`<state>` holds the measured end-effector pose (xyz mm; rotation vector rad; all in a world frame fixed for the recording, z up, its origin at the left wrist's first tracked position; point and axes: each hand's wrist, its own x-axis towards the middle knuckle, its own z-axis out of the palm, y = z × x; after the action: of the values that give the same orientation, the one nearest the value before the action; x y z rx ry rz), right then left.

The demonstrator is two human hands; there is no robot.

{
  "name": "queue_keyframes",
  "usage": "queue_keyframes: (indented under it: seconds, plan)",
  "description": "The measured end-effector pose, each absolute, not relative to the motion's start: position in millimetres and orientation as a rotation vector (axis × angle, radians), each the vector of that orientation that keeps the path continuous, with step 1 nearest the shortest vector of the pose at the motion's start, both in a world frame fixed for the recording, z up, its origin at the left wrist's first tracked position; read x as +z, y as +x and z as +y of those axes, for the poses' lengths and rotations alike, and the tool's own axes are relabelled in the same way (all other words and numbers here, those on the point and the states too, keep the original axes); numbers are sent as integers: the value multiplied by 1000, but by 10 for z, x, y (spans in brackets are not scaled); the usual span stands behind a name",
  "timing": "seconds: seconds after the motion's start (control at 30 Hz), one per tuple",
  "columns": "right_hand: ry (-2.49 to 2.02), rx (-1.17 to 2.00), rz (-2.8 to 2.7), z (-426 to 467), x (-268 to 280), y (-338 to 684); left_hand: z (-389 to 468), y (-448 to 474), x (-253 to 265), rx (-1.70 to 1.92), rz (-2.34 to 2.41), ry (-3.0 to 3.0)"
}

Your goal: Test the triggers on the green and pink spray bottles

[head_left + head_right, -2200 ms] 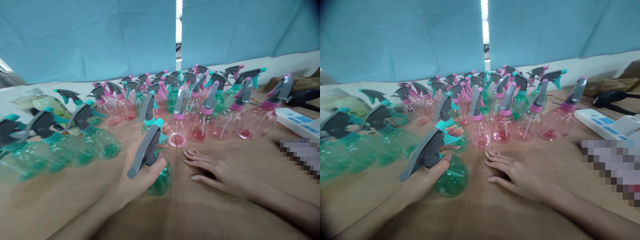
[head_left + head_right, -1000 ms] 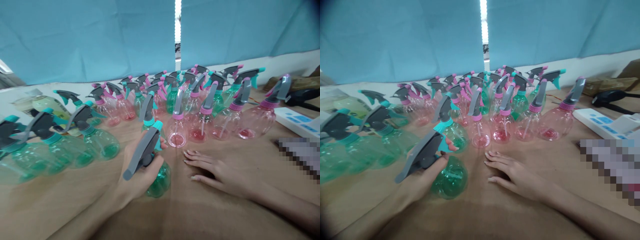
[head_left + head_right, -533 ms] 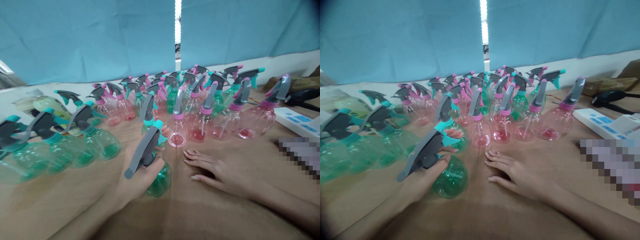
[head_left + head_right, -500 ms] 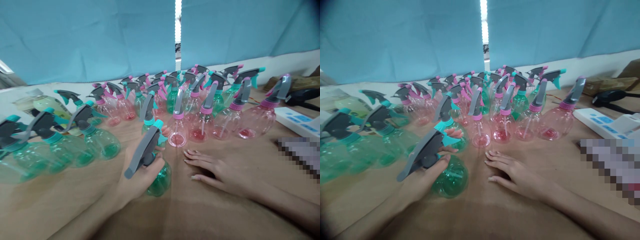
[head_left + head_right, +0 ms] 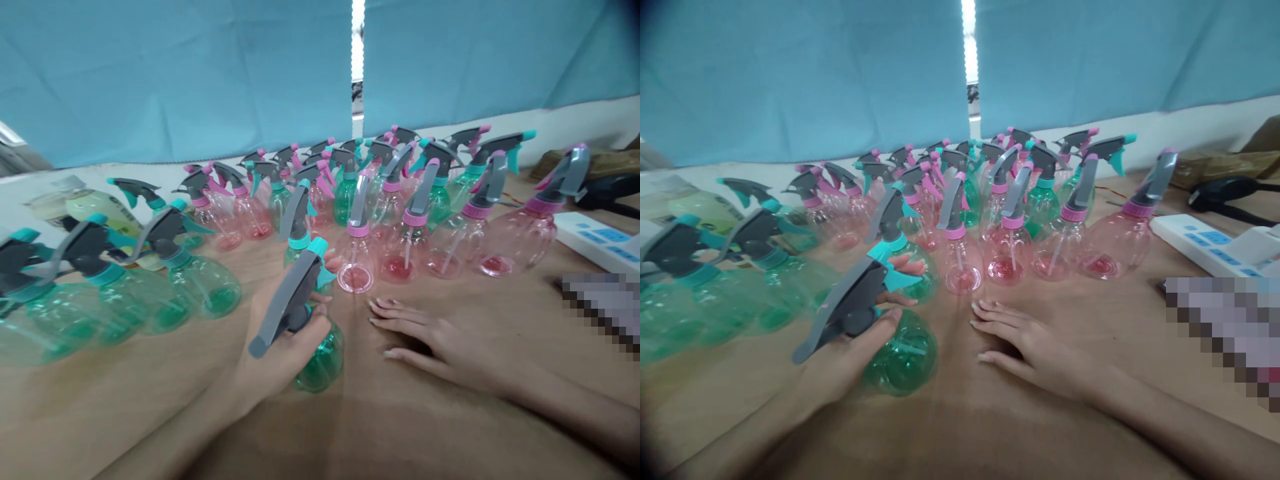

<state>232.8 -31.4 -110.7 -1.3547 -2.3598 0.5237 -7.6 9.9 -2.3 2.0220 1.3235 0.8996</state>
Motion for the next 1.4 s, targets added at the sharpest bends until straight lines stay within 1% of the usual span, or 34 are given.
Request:
queue_keyframes:
  seconds: [0.3, 0.7, 0.87, 1.27, 1.4]
  plan:
    - [-1317, 530, -2322, -305, -1141, 2329, 102, -76, -32, 916, 1263, 2031]
    - [-1331, 530, -2324, -314, -1126, 2334, 102, -32, 14, 976, 1033, 2006]
    - [-1349, 502, -2370, -310, -1129, 2329, 129, -76, -33, 1002, 1148, 2060]
    - [-1312, 551, -2311, -311, -1148, 2334, 126, -141, -9, 940, 1213, 2113]
    - [-1301, 542, -2303, -311, -1153, 2339, 114, -132, 33, 971, 1193, 2111]
